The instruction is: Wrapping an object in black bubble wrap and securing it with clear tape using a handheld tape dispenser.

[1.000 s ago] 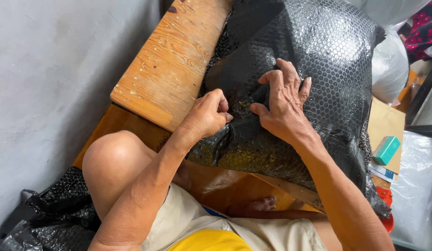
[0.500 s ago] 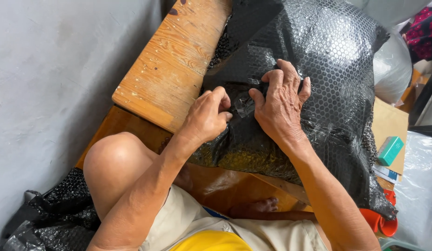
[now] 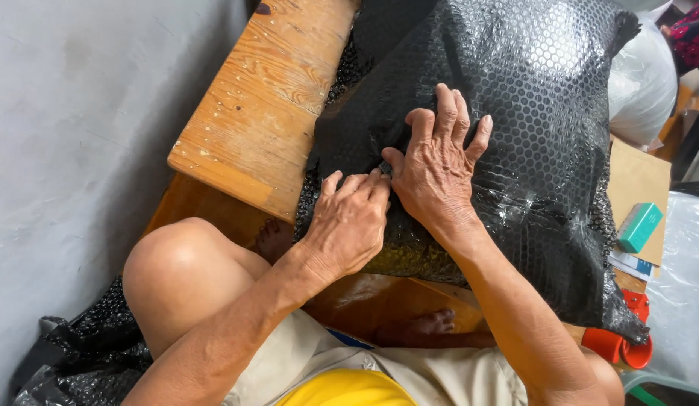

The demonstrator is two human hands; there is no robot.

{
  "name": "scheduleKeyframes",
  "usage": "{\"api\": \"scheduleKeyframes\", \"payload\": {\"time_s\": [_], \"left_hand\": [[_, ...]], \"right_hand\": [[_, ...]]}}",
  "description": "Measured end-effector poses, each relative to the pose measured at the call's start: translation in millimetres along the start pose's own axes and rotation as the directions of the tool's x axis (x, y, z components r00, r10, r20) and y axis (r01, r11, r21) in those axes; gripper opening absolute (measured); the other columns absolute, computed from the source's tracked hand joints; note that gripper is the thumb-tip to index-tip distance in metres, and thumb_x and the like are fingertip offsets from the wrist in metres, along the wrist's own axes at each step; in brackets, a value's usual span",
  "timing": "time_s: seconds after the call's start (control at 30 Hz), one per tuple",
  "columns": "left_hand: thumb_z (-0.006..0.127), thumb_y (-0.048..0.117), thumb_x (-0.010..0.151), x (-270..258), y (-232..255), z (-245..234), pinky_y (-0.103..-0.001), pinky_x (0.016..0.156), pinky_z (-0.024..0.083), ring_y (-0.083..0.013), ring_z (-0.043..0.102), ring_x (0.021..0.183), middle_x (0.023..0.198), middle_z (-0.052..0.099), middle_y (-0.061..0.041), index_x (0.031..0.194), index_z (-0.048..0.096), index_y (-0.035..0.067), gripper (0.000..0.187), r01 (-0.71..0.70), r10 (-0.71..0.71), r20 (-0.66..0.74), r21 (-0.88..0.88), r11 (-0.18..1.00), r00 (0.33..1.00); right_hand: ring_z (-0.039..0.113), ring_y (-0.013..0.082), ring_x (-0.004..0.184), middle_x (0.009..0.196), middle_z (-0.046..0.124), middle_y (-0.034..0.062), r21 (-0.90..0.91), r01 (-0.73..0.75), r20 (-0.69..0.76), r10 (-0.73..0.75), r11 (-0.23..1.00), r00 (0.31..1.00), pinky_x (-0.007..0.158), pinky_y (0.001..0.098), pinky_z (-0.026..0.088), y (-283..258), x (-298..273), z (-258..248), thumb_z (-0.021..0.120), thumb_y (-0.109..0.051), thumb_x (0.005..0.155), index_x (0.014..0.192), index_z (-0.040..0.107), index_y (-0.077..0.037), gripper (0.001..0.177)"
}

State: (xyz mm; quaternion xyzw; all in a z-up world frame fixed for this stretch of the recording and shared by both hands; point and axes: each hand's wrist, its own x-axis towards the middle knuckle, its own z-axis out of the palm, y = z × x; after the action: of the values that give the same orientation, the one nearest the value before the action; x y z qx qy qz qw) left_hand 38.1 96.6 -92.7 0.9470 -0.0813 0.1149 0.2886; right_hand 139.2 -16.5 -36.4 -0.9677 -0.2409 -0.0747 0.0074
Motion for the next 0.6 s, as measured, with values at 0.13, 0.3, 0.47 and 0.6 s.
{"api": "scheduleKeyframes", "payload": {"time_s": [0.13, 0.3, 0.47, 0.6], "left_hand": [[0.044, 0.021, 0.104, -3.1, 4.9, -3.4, -0.055, 0.111, 0.033, -0.0324, 0.054, 0.132, 0.138, 0.061, -0.022, 0.14, 0.053, -0.001, 0.043, -0.009, 0.009, 0.003, 0.043, 0.999, 1.0], [0.042, 0.024, 0.105, 1.3, 3.9, -12.0, -0.054, 0.108, 0.037, -0.0333, 0.057, 0.127, 0.131, 0.064, -0.022, 0.133, 0.058, -0.001, 0.041, 0.024, -0.024, -0.001, -0.019, 1.0, 1.0], [0.054, 0.031, 0.099, 3.3, 1.2, -14.2, -0.053, 0.105, 0.04, -0.0346, 0.054, 0.127, 0.13, 0.063, -0.02, 0.128, 0.061, 0.001, 0.043, 0.035, -0.036, -0.062, -0.012, 0.999, 0.997], [0.061, 0.046, 0.092, 5.8, -0.4, -18.7, -0.056, 0.103, 0.043, -0.0411, 0.051, 0.127, 0.134, 0.055, -0.027, 0.124, 0.062, -0.006, 0.06, 0.195, -0.195, -0.049, -0.004, 0.981, 0.98]], "right_hand": [[0.022, 0.0451, 0.151, 0.16, 0.026, 0.0234, -0.008, 0.015, -0.009, -0.015, 1.0, 1.0, 0.114, 0.0748, 0.004, 0.8, -2.1, 1.3, 0.077, -0.04, 0.09, 0.123, 0.045, -0.014, 0.052], [0.026, 0.0469, 0.149, 0.158, 0.028, 0.0205, 0.157, 0.09, -0.053, -0.082, 0.984, 0.995, 0.112, 0.0786, 0.006, 10.3, -3.7, -5.0, 0.075, -0.031, 0.095, 0.126, 0.047, -0.017, 0.045], [0.029, 0.0422, 0.151, 0.16, 0.029, 0.0149, 0.496, 0.143, -0.192, -0.052, 0.856, 0.98, 0.12, 0.0717, 0.013, 25.2, -22.9, -51.9, 0.068, -0.029, 0.104, 0.132, 0.049, -0.015, 0.037], [0.02, 0.0414, 0.154, 0.163, 0.024, 0.0179, 0.295, 0.031, -0.333, 0.072, 0.955, 0.94, 0.121, 0.0696, 0.003, 65.7, -74.1, -69.5, 0.059, -0.039, 0.11, 0.145, 0.046, -0.01, 0.047]]}}
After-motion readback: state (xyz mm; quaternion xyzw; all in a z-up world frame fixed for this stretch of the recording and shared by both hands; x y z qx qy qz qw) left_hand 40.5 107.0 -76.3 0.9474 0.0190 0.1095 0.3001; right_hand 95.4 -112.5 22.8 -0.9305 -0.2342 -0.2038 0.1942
